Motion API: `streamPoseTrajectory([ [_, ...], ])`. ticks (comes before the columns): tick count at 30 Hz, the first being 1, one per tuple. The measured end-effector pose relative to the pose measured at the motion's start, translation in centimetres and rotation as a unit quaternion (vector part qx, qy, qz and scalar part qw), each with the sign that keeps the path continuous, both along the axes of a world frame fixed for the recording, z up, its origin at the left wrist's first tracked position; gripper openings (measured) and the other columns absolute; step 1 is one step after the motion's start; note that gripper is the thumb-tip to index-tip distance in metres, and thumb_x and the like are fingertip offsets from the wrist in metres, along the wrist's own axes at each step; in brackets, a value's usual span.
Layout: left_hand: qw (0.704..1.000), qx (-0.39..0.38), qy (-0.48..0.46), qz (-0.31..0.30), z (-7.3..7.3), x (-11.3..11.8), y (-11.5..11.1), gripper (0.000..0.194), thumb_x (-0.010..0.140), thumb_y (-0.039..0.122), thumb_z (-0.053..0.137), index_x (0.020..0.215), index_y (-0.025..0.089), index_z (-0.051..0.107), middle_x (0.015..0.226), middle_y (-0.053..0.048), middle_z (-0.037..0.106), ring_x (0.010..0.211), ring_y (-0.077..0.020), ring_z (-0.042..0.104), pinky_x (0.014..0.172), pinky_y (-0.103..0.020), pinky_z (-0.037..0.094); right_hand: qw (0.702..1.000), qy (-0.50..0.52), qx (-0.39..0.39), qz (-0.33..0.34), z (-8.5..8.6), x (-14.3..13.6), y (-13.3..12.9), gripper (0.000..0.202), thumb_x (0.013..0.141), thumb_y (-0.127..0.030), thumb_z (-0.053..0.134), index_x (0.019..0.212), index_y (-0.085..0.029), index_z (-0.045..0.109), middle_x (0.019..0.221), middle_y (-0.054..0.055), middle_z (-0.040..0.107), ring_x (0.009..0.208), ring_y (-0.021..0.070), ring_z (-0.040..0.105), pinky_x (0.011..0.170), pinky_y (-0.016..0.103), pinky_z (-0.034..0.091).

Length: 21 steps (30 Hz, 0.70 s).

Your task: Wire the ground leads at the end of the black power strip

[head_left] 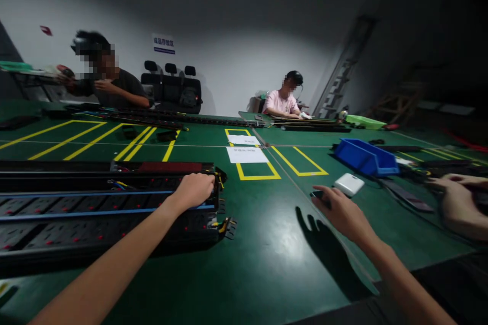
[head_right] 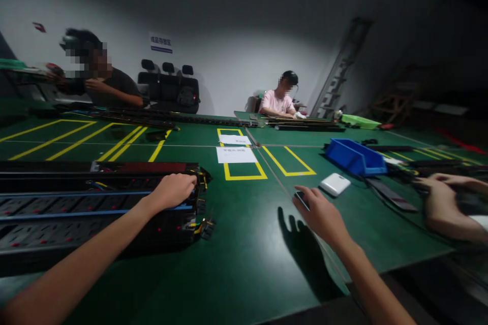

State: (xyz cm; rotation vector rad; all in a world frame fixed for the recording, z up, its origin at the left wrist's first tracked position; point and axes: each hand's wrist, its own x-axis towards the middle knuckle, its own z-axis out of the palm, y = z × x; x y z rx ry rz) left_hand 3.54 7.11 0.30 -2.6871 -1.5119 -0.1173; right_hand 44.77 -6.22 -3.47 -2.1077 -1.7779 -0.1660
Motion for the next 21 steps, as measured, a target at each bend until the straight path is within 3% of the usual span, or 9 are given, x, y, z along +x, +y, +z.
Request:
streamPoseTrajectory([
  [3,1.000,-0.007,-0.001,-0.003,0.1,0.0,0.2,0.034,0.094,0.025,0.036,0.100,0.021,0.069,0.101,-0.014,0.075,0.093,-0.0340,0.071,0.082,-0.048,0.052,0.993,-0.032,0.019,-0.110,-0.7,4.3,-3.2,0.056,0.092,-0.061,0.040,0.130,-0.027,0.063,0.106,0.015,0.065,0.082,0.0312,0.067,0.066,0.042,0.050],
  [5,1.000,-0.006,0.004,-0.005,0.2,0.0,0.2,0.035,0.094,0.026,0.035,0.099,0.022,0.069,0.102,-0.014,0.075,0.093,-0.0341,0.071,0.081,-0.047,0.052,0.997,0.003,-0.012,-0.074,-1.6,5.8,-4.4,0.049,0.092,-0.060,0.040,0.107,-0.028,0.074,0.097,0.014,0.065,0.082,0.0309,0.067,0.072,0.043,0.051],
  [7,1.000,-0.003,0.012,-0.002,0.3,0.0,0.2,0.035,0.095,0.027,0.033,0.099,0.022,0.068,0.101,-0.013,0.075,0.092,-0.0338,0.071,0.080,-0.046,0.052,0.997,0.044,-0.011,-0.058,-2.5,6.5,-4.9,0.049,0.093,-0.059,0.038,0.100,-0.029,0.076,0.096,0.014,0.066,0.084,0.0301,0.067,0.075,0.043,0.052],
  [11,1.000,-0.004,0.023,0.004,0.4,0.0,0.2,0.036,0.095,0.028,0.032,0.099,0.022,0.067,0.102,-0.011,0.075,0.092,-0.0317,0.071,0.081,-0.044,0.052,0.993,0.100,0.000,-0.069,-3.3,7.9,-4.5,0.052,0.088,-0.065,0.040,0.096,-0.028,0.076,0.095,0.012,0.067,0.084,0.0296,0.067,0.078,0.042,0.052],
  [14,1.000,-0.010,0.022,0.006,0.4,0.0,0.3,0.036,0.095,0.029,0.032,0.099,0.023,0.068,0.103,-0.011,0.074,0.093,-0.0318,0.070,0.081,-0.044,0.051,0.978,0.171,0.032,-0.113,-3.2,10.0,-3.6,0.053,0.084,-0.067,0.042,0.091,-0.025,0.073,0.091,0.013,0.071,0.086,0.0303,0.067,0.076,0.041,0.051],
  [18,1.000,-0.015,0.019,0.015,0.4,0.0,0.4,0.036,0.094,0.030,0.033,0.097,0.022,0.068,0.101,-0.012,0.074,0.090,-0.0317,0.070,0.080,-0.044,0.050,0.956,0.265,-0.079,-0.102,-2.6,12.3,-2.9,0.051,0.070,-0.068,0.060,0.091,-0.024,0.071,0.076,0.010,0.073,0.071,0.0286,0.067,0.065,0.039,0.051],
  [21,0.999,-0.021,0.019,0.020,0.4,0.1,0.4,0.035,0.094,0.031,0.034,0.097,0.022,0.068,0.102,-0.012,0.074,0.090,-0.0307,0.070,0.081,-0.043,0.050,0.957,0.263,-0.078,-0.093,-2.3,12.4,-3.1,0.049,0.071,-0.069,0.057,0.091,-0.028,0.074,0.082,0.009,0.075,0.079,0.0306,0.070,0.068,0.040,0.054],
])
